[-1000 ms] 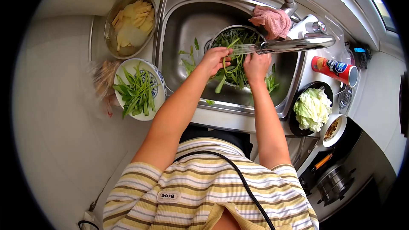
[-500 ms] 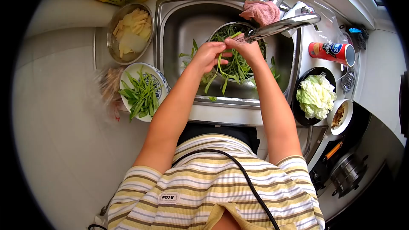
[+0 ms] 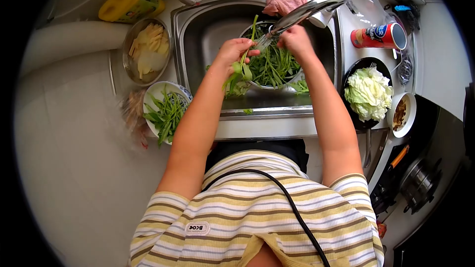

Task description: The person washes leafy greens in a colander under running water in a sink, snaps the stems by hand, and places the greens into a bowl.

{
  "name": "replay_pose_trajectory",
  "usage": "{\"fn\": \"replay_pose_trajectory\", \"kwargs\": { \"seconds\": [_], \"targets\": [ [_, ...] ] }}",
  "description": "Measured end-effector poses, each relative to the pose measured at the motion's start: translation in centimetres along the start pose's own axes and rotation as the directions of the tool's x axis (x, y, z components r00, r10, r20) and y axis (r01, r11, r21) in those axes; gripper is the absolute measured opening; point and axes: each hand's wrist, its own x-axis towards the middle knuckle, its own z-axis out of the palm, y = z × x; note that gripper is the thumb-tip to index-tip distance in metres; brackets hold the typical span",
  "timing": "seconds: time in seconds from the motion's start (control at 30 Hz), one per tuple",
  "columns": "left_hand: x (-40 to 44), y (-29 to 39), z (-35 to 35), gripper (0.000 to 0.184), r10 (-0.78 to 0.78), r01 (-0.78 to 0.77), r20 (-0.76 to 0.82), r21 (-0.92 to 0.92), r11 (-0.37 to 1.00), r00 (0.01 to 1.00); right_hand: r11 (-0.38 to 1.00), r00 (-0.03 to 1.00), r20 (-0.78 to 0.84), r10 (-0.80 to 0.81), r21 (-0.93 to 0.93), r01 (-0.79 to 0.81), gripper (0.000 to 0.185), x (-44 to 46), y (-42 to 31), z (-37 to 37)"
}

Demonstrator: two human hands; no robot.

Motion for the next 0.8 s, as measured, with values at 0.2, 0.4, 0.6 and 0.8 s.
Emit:
{"fn": "replay_pose_trajectory", "kwargs": {
  "seconds": [0.2, 0.4, 0.6, 0.8],
  "targets": [
    [0.1, -0.2, 0.5, 0.017, 0.048, -0.022, 0.205, -0.127, 0.992, 0.978, 0.932, 0.957, 0.072, -0.28, -0.217, 0.289, 0.034, 0.3, 3.0, 2.1],
    [0.0, 0.3, 0.5, 0.015, -0.09, 0.071, 0.187, 0.105, 0.992, 0.978, 0.948, 0.967, 0.115, -0.229, -0.199, 0.248, 0.011, -0.7, 0.6, 0.4],
    [0.4, -0.2, 0.0, 0.012, -0.09, 0.104, 0.306, -0.028, 0.994, 0.948, 0.982, 0.994, -0.098, -0.057, 0.175, 0.074, 0.012, -1.0, 0.7, -2.5],
    [0.7, 0.0, 1.8, 0.012, -0.096, 0.09, 0.345, 0.032, 0.995, 0.934, 0.99, 1.0, 0.007, -0.009, 0.138, 0.008, 0.025, -2.3, -1.6, -1.8]
  ]
}}
